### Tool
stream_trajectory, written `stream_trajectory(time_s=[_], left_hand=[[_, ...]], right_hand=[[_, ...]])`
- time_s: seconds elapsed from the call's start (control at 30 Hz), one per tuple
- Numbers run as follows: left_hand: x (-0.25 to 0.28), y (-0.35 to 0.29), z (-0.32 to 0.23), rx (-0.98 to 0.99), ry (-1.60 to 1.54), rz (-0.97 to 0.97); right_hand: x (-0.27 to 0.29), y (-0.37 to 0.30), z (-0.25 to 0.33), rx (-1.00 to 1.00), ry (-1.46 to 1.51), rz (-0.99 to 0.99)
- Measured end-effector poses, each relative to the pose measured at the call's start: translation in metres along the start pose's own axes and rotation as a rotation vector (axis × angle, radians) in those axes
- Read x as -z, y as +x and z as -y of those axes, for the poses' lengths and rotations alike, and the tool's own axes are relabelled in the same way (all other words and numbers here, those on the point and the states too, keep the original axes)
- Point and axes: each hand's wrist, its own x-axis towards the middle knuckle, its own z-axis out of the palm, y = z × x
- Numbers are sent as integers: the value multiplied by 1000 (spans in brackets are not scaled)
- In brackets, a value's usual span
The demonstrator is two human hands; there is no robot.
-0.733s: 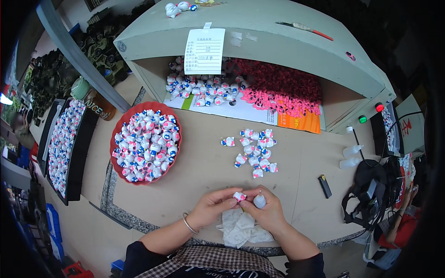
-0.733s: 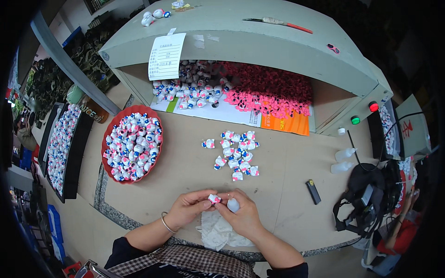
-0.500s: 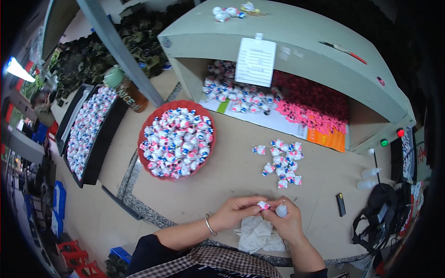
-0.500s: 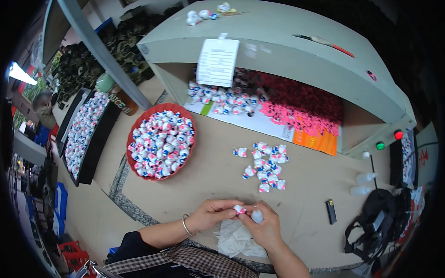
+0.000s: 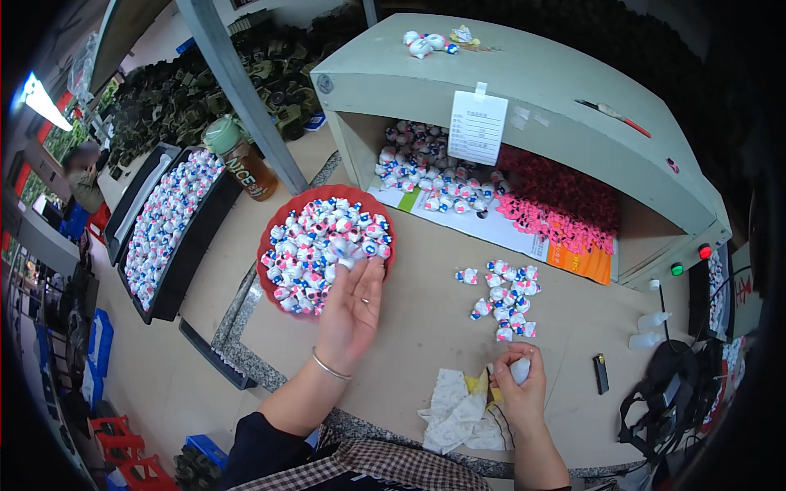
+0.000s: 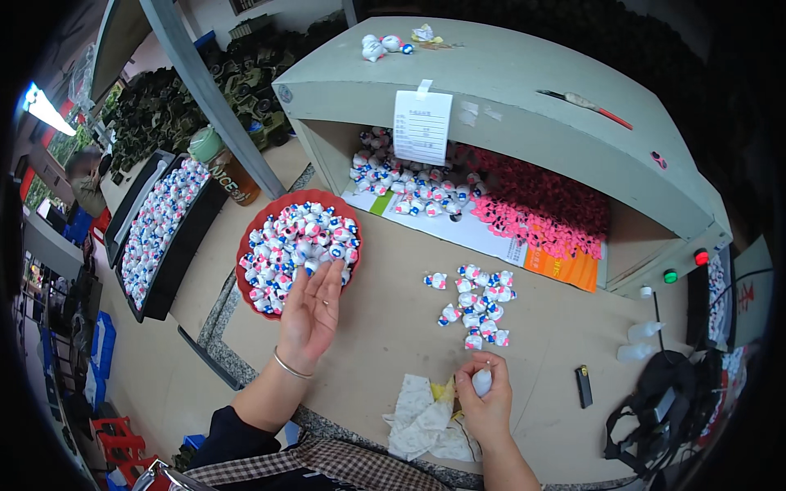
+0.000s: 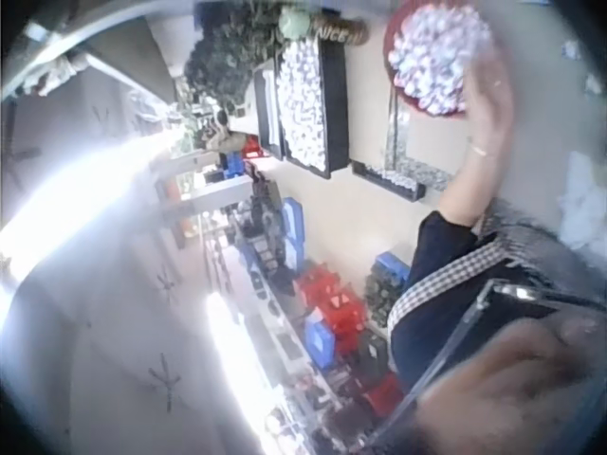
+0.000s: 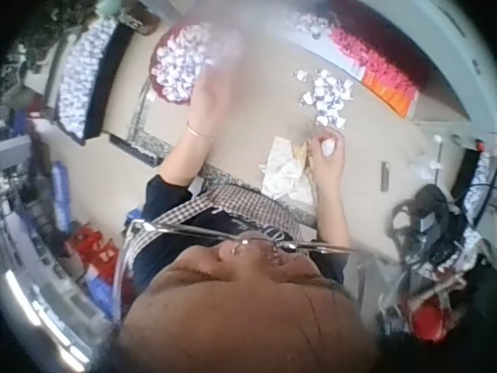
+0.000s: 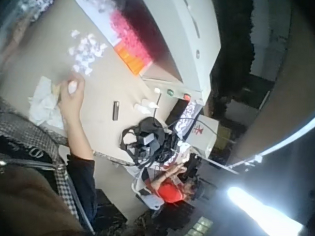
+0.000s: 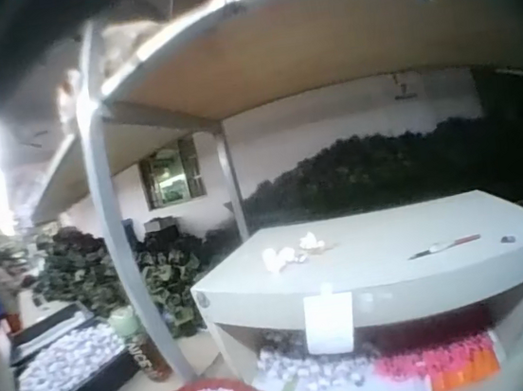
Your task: The person applies adhesive from a bottle to small plastic figures and attaches them together by hand.
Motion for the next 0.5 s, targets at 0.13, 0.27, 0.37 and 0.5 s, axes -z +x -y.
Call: stream_trajectory(time_s=[0.13, 0.27, 0.37, 0.5], left_hand=[[-11, -2, 23, 147, 504, 64], [0, 38, 62, -197, 1234, 382], [-12, 62, 79, -616, 1808, 469], [-23, 46, 90, -655, 2105, 665]], right_hand=[[2, 0, 11, 34, 133, -50], [3, 0, 20, 58, 191, -10], [9, 3, 15, 83, 97, 55], [15, 0, 13, 45, 141, -7]])
